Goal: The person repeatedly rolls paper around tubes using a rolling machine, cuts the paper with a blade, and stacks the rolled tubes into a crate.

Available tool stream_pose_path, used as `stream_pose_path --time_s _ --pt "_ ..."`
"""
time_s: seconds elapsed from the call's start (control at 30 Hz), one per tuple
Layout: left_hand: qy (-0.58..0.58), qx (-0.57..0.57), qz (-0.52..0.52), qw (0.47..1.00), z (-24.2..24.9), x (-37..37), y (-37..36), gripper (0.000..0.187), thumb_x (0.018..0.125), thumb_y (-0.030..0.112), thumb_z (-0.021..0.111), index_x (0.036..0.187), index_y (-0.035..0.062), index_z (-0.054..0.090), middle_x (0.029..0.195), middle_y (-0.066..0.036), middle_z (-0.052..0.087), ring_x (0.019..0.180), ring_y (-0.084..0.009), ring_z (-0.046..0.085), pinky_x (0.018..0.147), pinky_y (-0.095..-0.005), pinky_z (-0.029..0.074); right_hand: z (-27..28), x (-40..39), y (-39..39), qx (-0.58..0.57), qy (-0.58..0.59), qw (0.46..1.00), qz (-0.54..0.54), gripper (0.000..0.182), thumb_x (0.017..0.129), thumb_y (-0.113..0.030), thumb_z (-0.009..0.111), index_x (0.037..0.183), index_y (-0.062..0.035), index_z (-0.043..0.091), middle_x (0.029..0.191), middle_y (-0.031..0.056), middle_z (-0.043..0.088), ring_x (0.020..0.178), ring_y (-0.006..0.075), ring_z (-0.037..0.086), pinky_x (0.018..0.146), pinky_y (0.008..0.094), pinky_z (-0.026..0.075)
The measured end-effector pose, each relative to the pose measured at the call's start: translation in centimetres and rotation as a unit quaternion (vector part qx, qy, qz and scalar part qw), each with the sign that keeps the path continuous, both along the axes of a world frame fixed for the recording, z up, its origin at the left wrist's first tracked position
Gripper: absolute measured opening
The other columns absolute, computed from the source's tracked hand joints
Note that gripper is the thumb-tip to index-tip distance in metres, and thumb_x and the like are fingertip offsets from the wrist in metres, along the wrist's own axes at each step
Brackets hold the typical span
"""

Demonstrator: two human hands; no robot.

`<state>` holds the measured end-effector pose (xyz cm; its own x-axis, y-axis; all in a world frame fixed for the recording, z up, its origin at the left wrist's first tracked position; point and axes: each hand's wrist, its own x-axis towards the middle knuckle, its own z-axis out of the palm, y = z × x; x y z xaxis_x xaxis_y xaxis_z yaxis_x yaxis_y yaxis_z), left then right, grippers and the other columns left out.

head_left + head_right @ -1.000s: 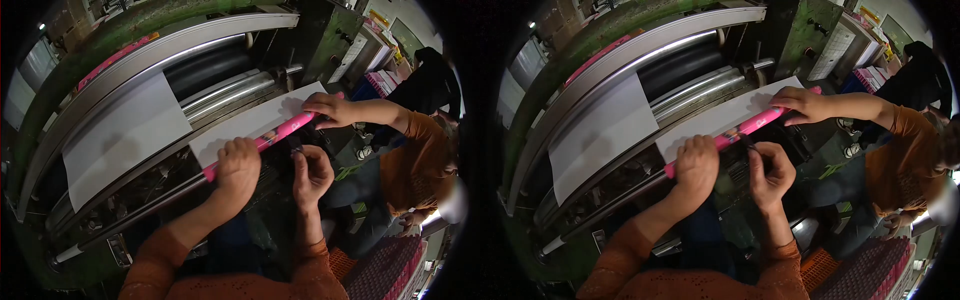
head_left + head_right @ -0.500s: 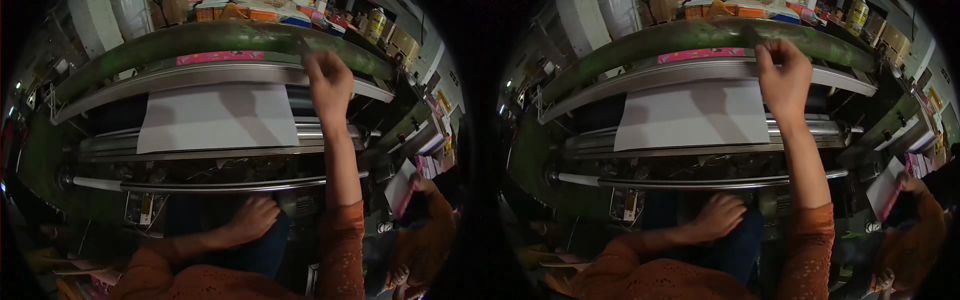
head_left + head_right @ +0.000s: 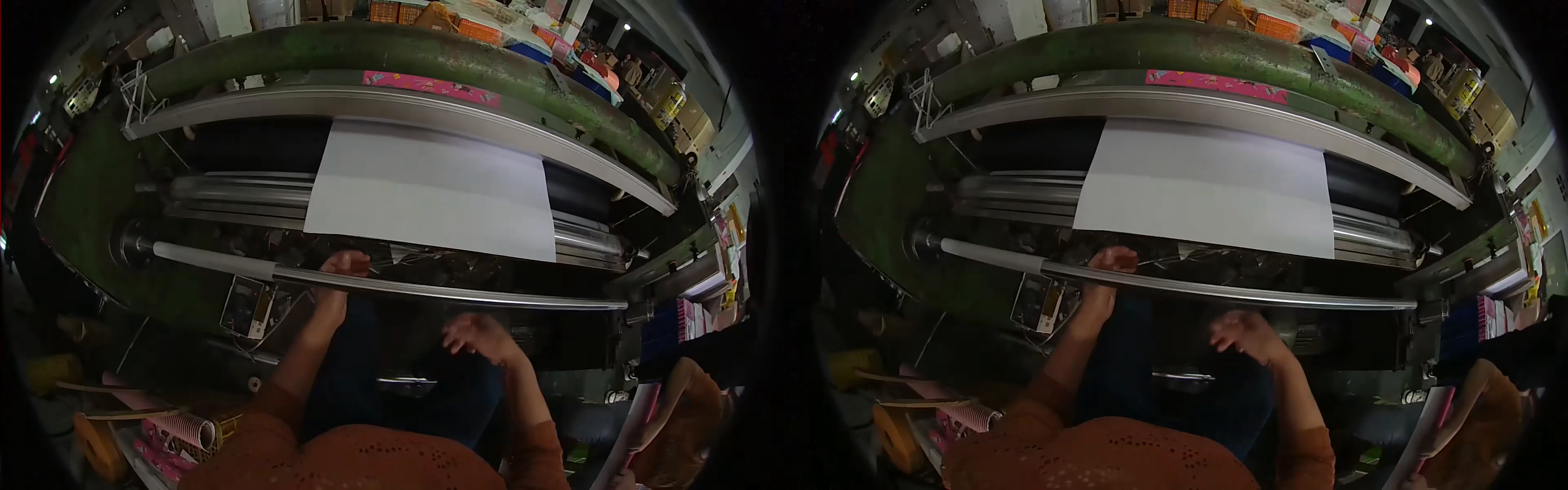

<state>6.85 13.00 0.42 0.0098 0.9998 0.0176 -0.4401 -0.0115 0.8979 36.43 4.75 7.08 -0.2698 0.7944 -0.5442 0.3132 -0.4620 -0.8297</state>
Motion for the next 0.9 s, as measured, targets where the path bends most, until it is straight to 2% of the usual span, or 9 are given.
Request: stream_pose_path --time_s 0.1,0.2,0.23,0.33,0.4,0.43,0.63,0.67,0.9 --pt "-0.074 -0.012 0.003 0.997 -0.2 -0.6 1.1 0.039 0.094 0.04 0.059 0.102 0.0029 0.065 0.097 -0.012 0.069 0.089 -0.0199 0.067 0.08 -0.0336 0.054 -5.4 4.9 3.5 0.133 0.239 0.866 -0.418 0.03 0.091 -0.036 0.062 0.105 -0.0089 0.062 0.097 0.0073 0.065 0.089 0.0174 0.061 0.075 0.0307 0.05" --pt "-0.08 0.003 0.021 0.997 -0.5 -1.2 2.2 0.033 0.092 0.034 0.063 0.105 0.0033 0.063 0.097 -0.011 0.068 0.085 -0.02 0.067 0.074 -0.0325 0.056 -4.1 6.1 6.6 0.2 0.335 0.79 -0.474 0.029 0.089 -0.032 0.067 0.102 -0.0064 0.062 0.089 0.0028 0.064 0.083 0.0155 0.06 0.073 0.0292 0.049" --pt "-0.081 0.003 0.018 0.997 -0.1 -1.2 2.0 0.033 0.092 0.034 0.063 0.105 0.0033 0.063 0.097 -0.011 0.068 0.085 -0.02 0.067 0.074 -0.0325 0.056 -4.6 6.4 6.7 0.228 0.328 0.795 -0.456 0.029 0.087 -0.029 0.07 0.1 -0.0043 0.062 0.087 0.0026 0.064 0.079 0.0142 0.059 0.071 0.0284 0.049" --pt "-0.095 0.015 0.07 0.993 0.5 -1.1 1.4 0.049 0.087 0.023 0.071 0.126 0.0033 0.051 0.115 -0.009 0.059 0.101 -0.0199 0.061 0.087 -0.0356 0.053 -4.9 6.5 5.2 0.216 0.292 0.812 -0.456 0.044 0.091 -0.02 0.062 0.125 0.0057 0.051 0.118 0.0136 0.06 0.108 0.0271 0.06 0.095 0.04 0.049" --pt "-0.086 -0.012 0.091 0.992 -1.6 -1.8 1.0 0.052 0.086 0.023 0.072 0.129 0.0039 0.049 0.117 -0.009 0.058 0.104 -0.0202 0.058 0.089 -0.0361 0.051 -5.2 6.2 4.5 0.23 0.293 0.804 -0.464 0.043 0.087 -0.021 0.069 0.119 0.0032 0.054 0.106 0.01 0.061 0.097 0.022 0.058 0.089 0.0346 0.046" --pt "-0.075 -0.038 0.114 0.99 -1.2 -1.7 0.5 0.055 0.086 0.023 0.072 0.131 0.0044 0.047 0.12 -0.009 0.056 0.108 -0.0206 0.056 0.091 -0.0366 0.05 -5.7 6.4 4.2 0.213 0.293 0.796 -0.484 0.047 0.088 -0.02 0.068 0.125 0.0033 0.051 0.114 0.0115 0.058 0.107 0.0238 0.054 0.096 0.0369 0.042" --pt "-0.058 -0.028 0.086 0.994 -0.4 -2.2 -3.3 0.019 0.092 0.016 0.065 0.105 0.0042 0.061 0.092 -0.005 0.065 0.077 -0.014 0.064 0.071 -0.0314 0.055 -7.0 7.2 1.0 0.269 0.285 0.819 -0.419 0.031 0.09 -0.017 0.062 0.115 0.001 0.059 0.105 0.0087 0.062 0.099 0.0216 0.06 0.085 0.0364 0.051" --pt "-0.053 -0.012 0.078 0.995 -0.5 -2.2 -3.7 0.012 0.093 0.015 0.063 0.099 0.0044 0.063 0.086 -0.004 0.065 0.071 -0.0133 0.064 0.067 -0.0303 0.055 -5.7 5.8 0.6 0.274 0.266 0.802 -0.46 0.012 0.09 -0.019 0.066 0.091 -0.0074 0.065 0.078 0.0001 0.061 0.069 0.011 0.055 0.063 0.0262 0.045" --pt "0.01 -0.075 0.054 0.996 1.1 -2.9 -7.0 0.018 0.094 0.02 0.061 0.104 0.0041 0.061 0.092 -0.005 0.065 0.081 -0.0146 0.064 0.07 -0.0288 0.055 -3.5 4.6 -3.1 0.227 0.231 0.815 -0.481 0.01 0.088 -0.018 0.067 0.089 -0.0083 0.064 0.074 -0.0024 0.059 0.064 0.0071 0.051 0.058 0.0228 0.04"
